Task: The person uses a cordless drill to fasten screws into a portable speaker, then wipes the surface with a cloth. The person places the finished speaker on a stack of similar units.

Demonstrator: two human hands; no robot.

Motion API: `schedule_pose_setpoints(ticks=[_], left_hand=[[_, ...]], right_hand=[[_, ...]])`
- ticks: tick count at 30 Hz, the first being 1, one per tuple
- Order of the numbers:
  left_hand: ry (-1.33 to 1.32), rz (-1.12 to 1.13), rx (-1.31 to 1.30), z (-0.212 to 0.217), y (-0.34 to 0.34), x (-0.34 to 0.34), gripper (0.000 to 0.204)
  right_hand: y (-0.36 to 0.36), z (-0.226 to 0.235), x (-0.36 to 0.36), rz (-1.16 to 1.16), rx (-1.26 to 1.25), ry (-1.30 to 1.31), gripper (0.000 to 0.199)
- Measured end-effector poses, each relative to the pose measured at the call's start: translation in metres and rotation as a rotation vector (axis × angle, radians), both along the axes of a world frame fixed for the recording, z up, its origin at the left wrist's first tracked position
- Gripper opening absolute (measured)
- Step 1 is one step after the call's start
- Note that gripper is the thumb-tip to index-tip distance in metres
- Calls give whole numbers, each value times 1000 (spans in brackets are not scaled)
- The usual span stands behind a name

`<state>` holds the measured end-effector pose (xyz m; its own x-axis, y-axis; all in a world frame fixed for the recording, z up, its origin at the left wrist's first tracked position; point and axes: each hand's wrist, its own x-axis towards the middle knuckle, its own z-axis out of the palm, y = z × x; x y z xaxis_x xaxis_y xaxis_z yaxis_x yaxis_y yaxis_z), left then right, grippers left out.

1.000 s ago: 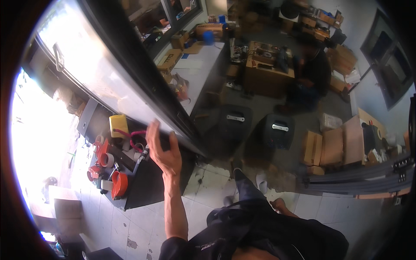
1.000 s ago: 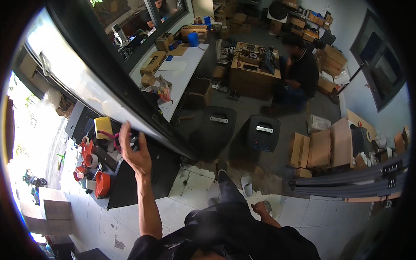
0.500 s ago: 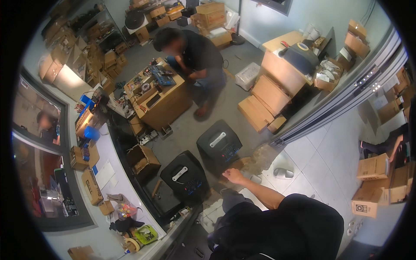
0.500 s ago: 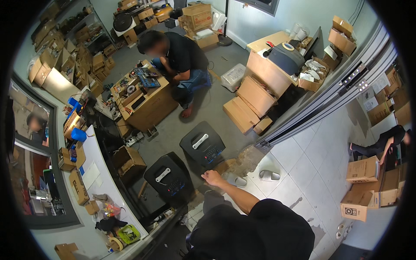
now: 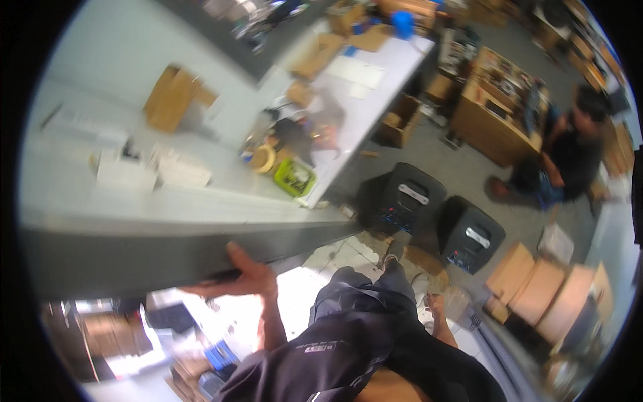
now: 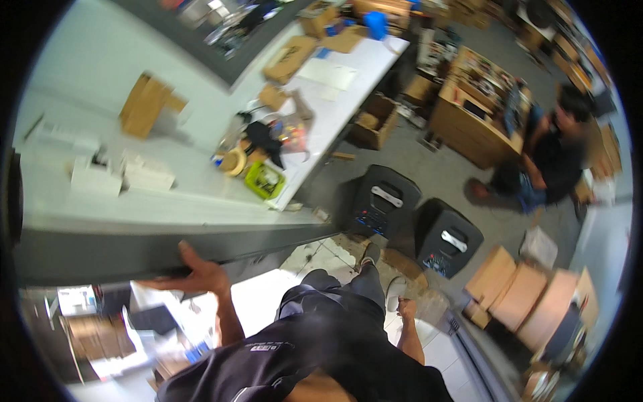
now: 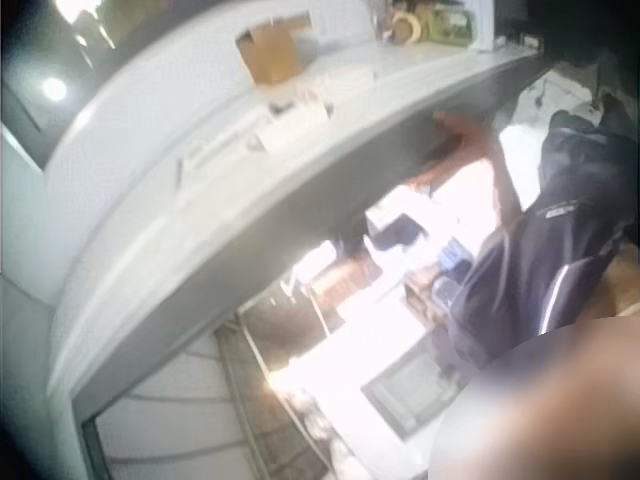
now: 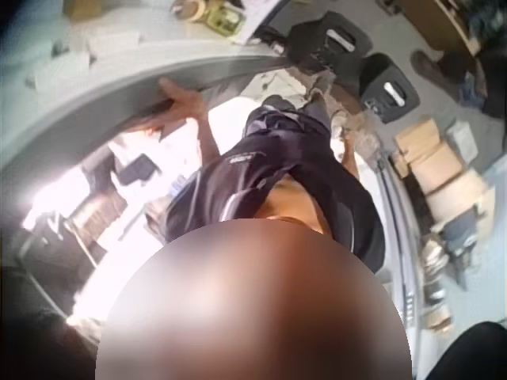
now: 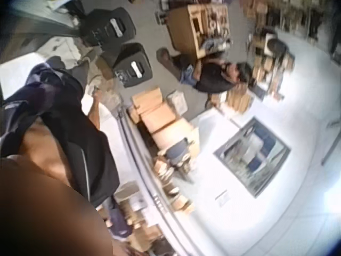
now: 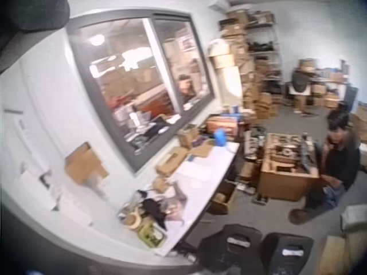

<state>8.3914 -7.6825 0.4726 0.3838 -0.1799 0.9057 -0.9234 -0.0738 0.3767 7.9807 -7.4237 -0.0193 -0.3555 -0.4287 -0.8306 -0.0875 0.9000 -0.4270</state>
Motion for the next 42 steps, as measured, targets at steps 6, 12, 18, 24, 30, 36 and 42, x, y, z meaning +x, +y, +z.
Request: schedule_pose_setpoints(ticks=[6, 12, 18, 24, 30, 36, 42], left_hand=[[10, -13, 59, 0, 10, -7, 116], [-114, -36, 126, -25, 9, -14, 123], [-136, -132, -79, -25, -10, -9, 106], [-58, -393, -157, -5, -15, -9, 94], [-96, -507, -121, -8, -15, -17, 57], [-142, -534, -122, -5, -15, -6, 62], [-111, -527, -196, 3, -16, -5, 55]], right_hand=[[-88, -6, -17, 99, -166, -66, 32], [-167, 6, 7, 296, -139, -19, 36], [-187, 28, 60, 381, -54, -39, 40], [-151, 44, 127, 326, -82, -11, 43], [-71, 72, 176, 562, -47, 140, 41], [34, 102, 208, 823, -22, 369, 43], [133, 114, 212, 426, -146, 335, 45]])
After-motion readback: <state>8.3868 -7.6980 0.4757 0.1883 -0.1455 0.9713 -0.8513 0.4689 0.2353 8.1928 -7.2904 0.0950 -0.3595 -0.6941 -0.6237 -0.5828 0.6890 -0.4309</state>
